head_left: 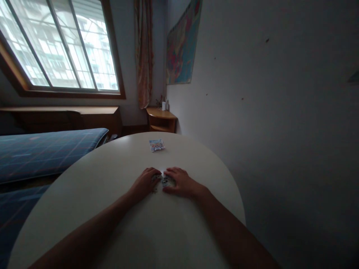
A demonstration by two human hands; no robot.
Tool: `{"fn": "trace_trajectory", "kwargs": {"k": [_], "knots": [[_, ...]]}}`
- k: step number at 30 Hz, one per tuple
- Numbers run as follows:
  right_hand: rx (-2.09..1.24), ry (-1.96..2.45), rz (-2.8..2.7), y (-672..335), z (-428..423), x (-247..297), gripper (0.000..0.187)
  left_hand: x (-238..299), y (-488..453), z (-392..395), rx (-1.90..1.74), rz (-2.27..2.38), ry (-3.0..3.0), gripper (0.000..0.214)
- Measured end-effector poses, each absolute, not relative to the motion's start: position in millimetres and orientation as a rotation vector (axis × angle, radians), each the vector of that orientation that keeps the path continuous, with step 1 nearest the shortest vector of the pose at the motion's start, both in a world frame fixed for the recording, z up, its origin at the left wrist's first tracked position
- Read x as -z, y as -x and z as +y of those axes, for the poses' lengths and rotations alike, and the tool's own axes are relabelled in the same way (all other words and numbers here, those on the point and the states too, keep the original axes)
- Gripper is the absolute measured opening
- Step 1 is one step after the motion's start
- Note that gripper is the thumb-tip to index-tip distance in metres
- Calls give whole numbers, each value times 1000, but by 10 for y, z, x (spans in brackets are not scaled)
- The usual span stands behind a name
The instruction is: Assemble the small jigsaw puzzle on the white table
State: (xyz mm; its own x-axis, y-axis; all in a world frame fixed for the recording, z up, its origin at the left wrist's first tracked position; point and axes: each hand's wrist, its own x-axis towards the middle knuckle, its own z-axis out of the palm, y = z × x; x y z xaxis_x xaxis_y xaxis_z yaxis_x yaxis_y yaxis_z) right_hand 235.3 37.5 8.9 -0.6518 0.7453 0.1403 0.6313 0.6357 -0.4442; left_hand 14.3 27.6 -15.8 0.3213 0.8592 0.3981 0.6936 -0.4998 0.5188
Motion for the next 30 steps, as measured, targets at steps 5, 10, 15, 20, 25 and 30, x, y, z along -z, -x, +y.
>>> {"fn": "trace_trajectory", "kwargs": {"k": [5, 10, 15, 20, 25, 30], "knots": [[-513, 1113, -2572, -2130, 275, 10, 82, 106, -117, 273, -1050, 1357, -2132, 22], [-580, 935, -2412, -1849, 223, 25, 93, 69, -81, 268, -1207, 1157, -1801, 32], [-826, 889, -2123, -1919, 362, 28, 63, 52, -58, 192, -1310, 1361, -1904, 39], [-807, 1029, -1779, -2171, 618, 37, 38, 78, -312, 3, -736, 1494, -2447, 74], [-753, 1160, -1636, -2278, 749, 68, 33, 77, -742, 17, -447, 1735, -2449, 65], [-682, 1253, -1750, -2290, 683, 35, 32, 61, -922, 186, -470, 1871, -2376, 44]]}}
